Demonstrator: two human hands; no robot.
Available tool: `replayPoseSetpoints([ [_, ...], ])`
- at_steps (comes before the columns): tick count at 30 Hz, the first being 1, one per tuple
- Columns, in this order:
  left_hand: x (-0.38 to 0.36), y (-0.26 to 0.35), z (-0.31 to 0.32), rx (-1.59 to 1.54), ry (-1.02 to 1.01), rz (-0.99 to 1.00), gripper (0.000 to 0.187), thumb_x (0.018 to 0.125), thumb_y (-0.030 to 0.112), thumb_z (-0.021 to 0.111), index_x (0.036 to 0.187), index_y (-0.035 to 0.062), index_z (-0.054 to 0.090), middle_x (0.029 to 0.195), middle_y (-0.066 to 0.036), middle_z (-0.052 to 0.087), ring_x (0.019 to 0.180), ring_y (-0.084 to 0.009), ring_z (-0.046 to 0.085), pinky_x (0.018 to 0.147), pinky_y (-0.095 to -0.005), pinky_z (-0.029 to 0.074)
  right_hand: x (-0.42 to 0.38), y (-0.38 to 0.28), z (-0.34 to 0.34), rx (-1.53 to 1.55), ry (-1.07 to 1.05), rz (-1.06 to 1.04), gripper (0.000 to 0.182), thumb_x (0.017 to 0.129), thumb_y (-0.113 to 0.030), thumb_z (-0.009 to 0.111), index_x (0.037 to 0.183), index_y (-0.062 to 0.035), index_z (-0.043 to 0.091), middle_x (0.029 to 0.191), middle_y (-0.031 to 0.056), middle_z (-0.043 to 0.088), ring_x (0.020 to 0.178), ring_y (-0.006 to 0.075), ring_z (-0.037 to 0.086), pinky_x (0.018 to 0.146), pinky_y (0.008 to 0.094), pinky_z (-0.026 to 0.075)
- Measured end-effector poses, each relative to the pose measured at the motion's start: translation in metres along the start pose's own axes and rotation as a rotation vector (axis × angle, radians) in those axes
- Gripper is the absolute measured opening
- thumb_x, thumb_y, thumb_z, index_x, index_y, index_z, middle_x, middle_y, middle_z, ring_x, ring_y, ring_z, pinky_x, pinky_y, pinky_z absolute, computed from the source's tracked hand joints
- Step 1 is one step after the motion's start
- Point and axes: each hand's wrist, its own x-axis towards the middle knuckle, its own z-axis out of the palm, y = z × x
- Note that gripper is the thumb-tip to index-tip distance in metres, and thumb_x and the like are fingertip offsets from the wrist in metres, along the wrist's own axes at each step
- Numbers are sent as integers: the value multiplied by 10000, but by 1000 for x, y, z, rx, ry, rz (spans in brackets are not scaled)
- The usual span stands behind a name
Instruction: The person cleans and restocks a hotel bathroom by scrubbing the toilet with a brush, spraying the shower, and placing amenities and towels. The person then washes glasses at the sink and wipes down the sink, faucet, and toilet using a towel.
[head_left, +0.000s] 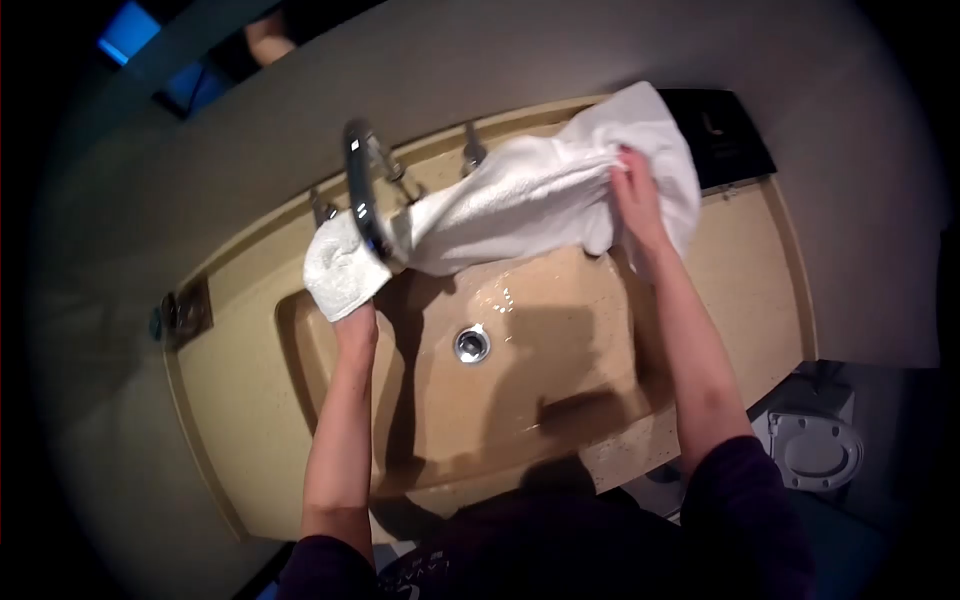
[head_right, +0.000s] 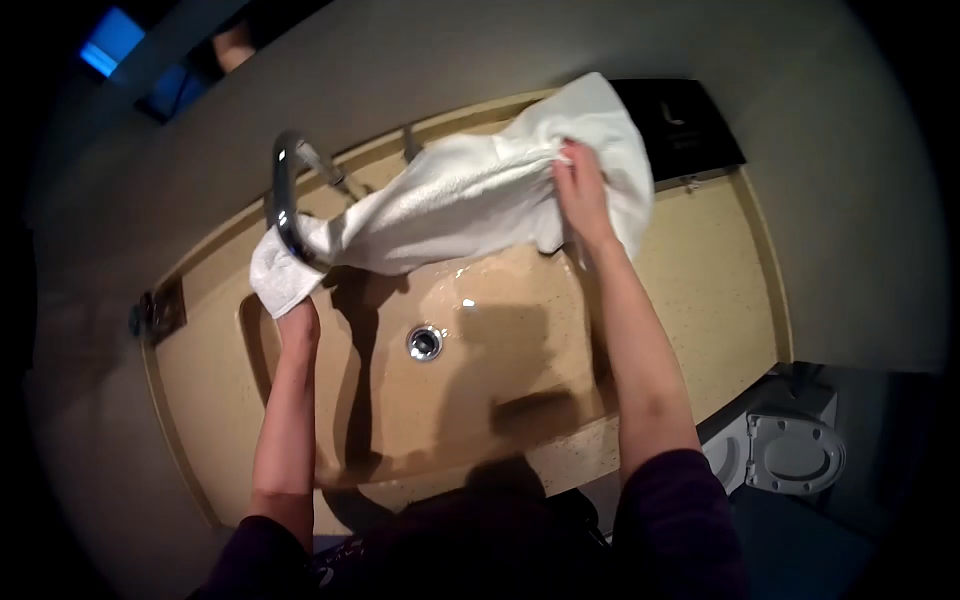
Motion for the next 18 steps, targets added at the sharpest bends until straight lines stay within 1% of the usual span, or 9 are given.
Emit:
replayPoseSetpoints([
  [3, -26, -20, -59, 112, -17, 139, 291, 840, 99, 594, 1111, -4, 563, 1089, -111, 582, 1035, -208, 536, 914, -326, 428, -49, -54, -6, -14, 198, -148, 269, 844, -126, 556, 1088, -42, 479, 1315, 193, 384, 1230, 332, 365, 1002, 373, 312],
  [5, -56, -21, -95, 91, -78, 21, 398, 836, 105, 608, 1207, 0, 506, 1127, -115, 565, 1078, -214, 513, 928, -327, 423, -105, -72, -11, -229, 180, -54, 367, 821, -153, 598, 1152, -69, 463, 1365, 202, 313, 1264, 359, 301, 1032, 385, 281],
  [8, -103, -11, -138, -70, -285, -342, 403, 855, 136, 595, 1215, -10, 486, 1106, -111, 576, 1035, -203, 528, 894, -314, 434, -178, -105, -29, -492, -270, 156, 319, 798, -194, 641, 1081, -77, 552, 1126, 205, 523, 999, 357, 523, 854, 379, 438],
  [10, -130, -18, -186, 194, -747, -690, 346, 887, 172, 559, 1153, -44, 509, 1051, -107, 597, 940, -174, 562, 821, -298, 462, -203, -107, -50, -556, -682, 456, 259, 794, -196, 652, 997, -46, 595, 921, 179, 604, 754, 357, 586, 700, 382, 486],
  [11, -117, -8, -196, 573, -1207, -883, 255, 911, 197, 521, 968, -41, 593, 861, -70, 628, 782, -136, 569, 700, -270, 464, -201, -116, -54, -535, -817, 581, 233, 792, -193, 655, 954, -32, 607, 828, 162, 620, 644, 358, 585, 631, 386, 489],
  [13, -120, -4, -181, 68, -714, -968, 272, 923, 203, 489, 818, -15, 612, 705, -41, 600, 666, -121, 538, 632, -262, 446, -195, -114, -46, -454, -604, 410, 247, 815, -227, 628, 973, -38, 607, 889, 171, 615, 699, 351, 590, 649, 369, 481],
  [16, -102, -13, -90, 94, -541, -476, 228, 935, 173, 432, 951, 7, 588, 846, -79, 594, 733, -129, 528, 645, -256, 439, -165, -88, -8, -298, -374, 140, 376, 850, -340, 570, 1143, -107, 553, 1150, 202, 532, 962, 360, 551, 783, 413, 460],
  [17, -102, -30, -58, -5, -580, -448, 272, 912, 228, 480, 1099, 44, 552, 1011, -103, 583, 890, -179, 552, 776, -353, 448, -161, -71, 10, -428, -405, 148, 446, 847, -385, 554, 1210, -133, 495, 1232, 206, 451, 1054, 387, 472, 833, 469, 415],
  [18, -115, -61, -26, 447, -587, -100, 336, 893, 266, 499, 1170, 78, 524, 1107, -128, 550, 1016, -243, 511, 862, -458, 381, -159, -52, 32, -557, -434, 153, 521, 844, -430, 538, 1277, -159, 437, 1314, 210, 369, 1147, 414, 393, 883, 526, 370],
])
